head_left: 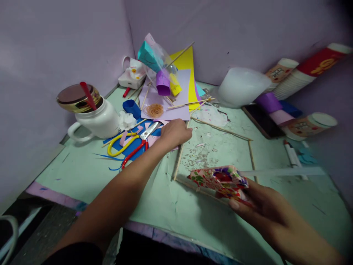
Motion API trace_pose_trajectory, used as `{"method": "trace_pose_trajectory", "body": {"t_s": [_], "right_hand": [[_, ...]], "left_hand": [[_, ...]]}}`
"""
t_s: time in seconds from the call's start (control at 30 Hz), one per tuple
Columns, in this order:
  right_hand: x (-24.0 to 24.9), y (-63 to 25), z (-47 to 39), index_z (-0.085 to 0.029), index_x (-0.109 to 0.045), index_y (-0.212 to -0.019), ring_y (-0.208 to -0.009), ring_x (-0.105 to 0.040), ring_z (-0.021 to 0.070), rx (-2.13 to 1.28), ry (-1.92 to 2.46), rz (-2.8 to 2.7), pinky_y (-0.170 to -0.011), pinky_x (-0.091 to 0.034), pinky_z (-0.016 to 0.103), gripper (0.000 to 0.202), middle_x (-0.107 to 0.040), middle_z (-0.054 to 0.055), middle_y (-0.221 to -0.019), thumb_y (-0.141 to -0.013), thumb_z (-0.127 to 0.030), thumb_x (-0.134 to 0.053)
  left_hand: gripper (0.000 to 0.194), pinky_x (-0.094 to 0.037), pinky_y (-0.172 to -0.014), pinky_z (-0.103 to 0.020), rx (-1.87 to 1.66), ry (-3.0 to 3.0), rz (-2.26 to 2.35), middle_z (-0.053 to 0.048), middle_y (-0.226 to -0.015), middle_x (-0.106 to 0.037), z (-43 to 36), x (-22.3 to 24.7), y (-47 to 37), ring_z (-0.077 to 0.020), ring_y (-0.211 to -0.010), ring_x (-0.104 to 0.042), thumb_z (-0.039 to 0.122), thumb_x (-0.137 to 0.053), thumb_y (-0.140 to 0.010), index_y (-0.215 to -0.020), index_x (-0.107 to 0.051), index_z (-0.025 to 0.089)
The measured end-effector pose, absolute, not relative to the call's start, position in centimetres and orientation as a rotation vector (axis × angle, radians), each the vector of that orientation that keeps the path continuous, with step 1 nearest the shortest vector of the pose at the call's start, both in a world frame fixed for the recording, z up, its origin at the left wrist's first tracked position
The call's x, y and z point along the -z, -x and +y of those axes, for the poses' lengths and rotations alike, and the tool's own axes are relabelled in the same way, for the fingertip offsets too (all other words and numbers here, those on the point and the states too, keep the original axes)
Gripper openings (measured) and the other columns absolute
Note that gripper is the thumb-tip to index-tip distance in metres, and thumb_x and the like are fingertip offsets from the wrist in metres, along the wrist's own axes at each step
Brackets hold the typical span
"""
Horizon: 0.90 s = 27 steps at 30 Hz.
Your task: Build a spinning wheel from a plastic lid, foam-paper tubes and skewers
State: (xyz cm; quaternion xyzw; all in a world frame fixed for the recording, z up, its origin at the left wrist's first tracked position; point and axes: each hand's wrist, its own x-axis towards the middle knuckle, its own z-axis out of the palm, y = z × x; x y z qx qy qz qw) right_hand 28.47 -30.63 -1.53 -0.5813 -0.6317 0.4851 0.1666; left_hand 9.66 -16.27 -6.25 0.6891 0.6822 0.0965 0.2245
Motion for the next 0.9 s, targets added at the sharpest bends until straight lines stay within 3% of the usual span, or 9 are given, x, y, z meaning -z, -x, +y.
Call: {"method": "trace_pose_trajectory", "body": {"t_s": [0.37, 0.57, 0.77, 0.9], "right_hand": [[0.4, -29.9, -30.3, -0.019, -0.066, -0.097, -0.074, -0.066, 0.0239, -1.34, 1.644, -1.694, -0.068, -0.056, 0.034, 0.034, -0.071, 0.008, -0.089, -0.07, -0.04, -0.062], [-1.5, -31.5, -24.0, -0.017, -0.065, -0.097, -0.084, -0.063, 0.0247, -1.048, 1.616, -1.792, -0.074, -0.051, 0.033, 0.034, -0.069, 0.006, -0.092, -0.072, -0.037, -0.055], [-1.8, -31.7, -14.3, -0.017, -0.064, -0.083, -0.061, -0.054, 0.0137, -0.886, 1.743, -1.89, -0.055, -0.041, 0.022, 0.021, -0.061, 0.0, -0.068, -0.063, -0.022, -0.062], [-0.2, -30.4, -11.4, -0.017, -0.063, -0.08, -0.052, -0.047, 0.0098, -1.035, 1.689, -1.822, -0.047, -0.034, 0.02, 0.02, -0.058, 0.0, -0.062, -0.065, -0.031, -0.063]], "left_hand": [[0.039, -0.037, -0.059, -0.031, -0.237, -1.969, 1.917, -0.01, -0.084, -0.069, -15.8, 7.0, -9.7, -0.0246, -0.076, -0.06, 0.048, -0.042, -0.077, -0.076, -0.068, 0.02], [0.042, -0.027, -0.05, -0.028, -0.21, -2.032, 1.909, -0.005, -0.063, -0.061, -16.0, 6.7, -9.6, -0.0194, -0.061, -0.055, 0.048, -0.036, -0.079, -0.06, -0.062, 0.019], [0.041, -0.026, -0.05, -0.026, -0.202, -2.029, 1.931, -0.001, -0.054, -0.052, -15.6, 7.0, -9.5, -0.0165, -0.058, -0.051, 0.048, -0.037, -0.079, -0.053, -0.053, 0.019], [0.041, -0.027, -0.051, -0.025, -0.197, -2.018, 1.936, 0.0, -0.053, -0.05, -15.4, 7.4, -9.5, -0.0161, -0.058, -0.051, 0.048, -0.039, -0.078, -0.051, -0.051, 0.019]]}}
